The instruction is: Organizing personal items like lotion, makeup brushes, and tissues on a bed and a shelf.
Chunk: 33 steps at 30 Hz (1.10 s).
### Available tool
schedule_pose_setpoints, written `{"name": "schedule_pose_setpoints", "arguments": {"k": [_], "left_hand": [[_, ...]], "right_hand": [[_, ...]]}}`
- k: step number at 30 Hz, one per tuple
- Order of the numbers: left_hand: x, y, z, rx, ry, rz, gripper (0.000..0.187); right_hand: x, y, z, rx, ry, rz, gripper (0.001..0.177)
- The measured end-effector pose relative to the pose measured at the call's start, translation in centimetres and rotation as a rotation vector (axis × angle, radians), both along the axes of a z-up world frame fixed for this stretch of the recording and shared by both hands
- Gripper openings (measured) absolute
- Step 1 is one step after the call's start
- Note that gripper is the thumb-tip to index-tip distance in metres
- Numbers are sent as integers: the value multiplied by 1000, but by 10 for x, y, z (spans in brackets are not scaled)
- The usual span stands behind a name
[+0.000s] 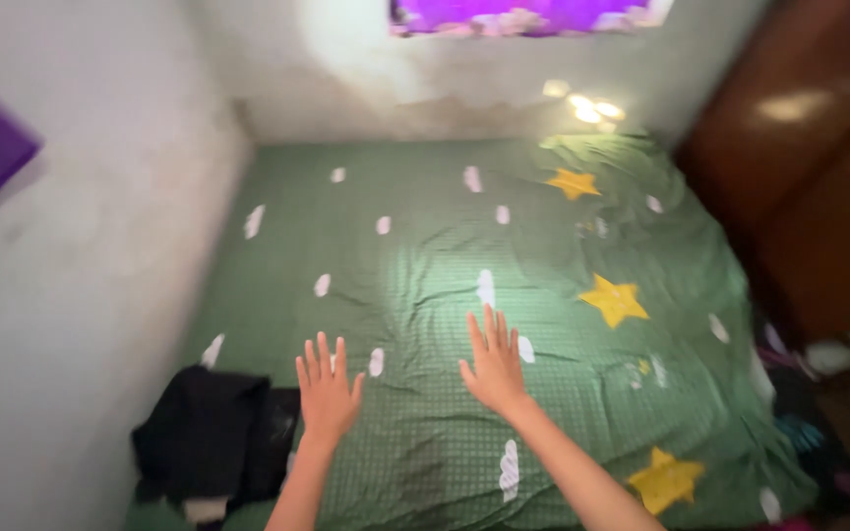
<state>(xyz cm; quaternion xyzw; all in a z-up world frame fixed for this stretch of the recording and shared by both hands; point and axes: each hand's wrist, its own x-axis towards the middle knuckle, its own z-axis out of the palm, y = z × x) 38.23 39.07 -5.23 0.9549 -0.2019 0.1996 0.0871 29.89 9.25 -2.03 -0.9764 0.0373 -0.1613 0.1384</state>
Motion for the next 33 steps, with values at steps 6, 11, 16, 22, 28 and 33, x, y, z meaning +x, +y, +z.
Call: {"name": "schedule_pose_setpoints", "arguments": {"k": [6,11,16,22,28,33], "left_hand": [[13,-70,6,-38,-4,-174,78],[-7,-153,18,-80,19,-308,77],[-38,-238,14,-103,60,-422,77],[-89,-327,9,-158,58,-534,79],[-115,-392,5,-142,65,-635,78],[-117,-437,11,-153,71,-702,77]], "right_hand": [[-35,-43,1,17,-55,-140,93],[-80,-101,5,4,-38,-256,92],[-138,-168,10,5,-16,-350,91],[-207,-236,6,-42,-18,-450,91],[-256,-293,8,-41,-45,-544,92],[-278,-328,4,-34,-65,-632,90]]}}
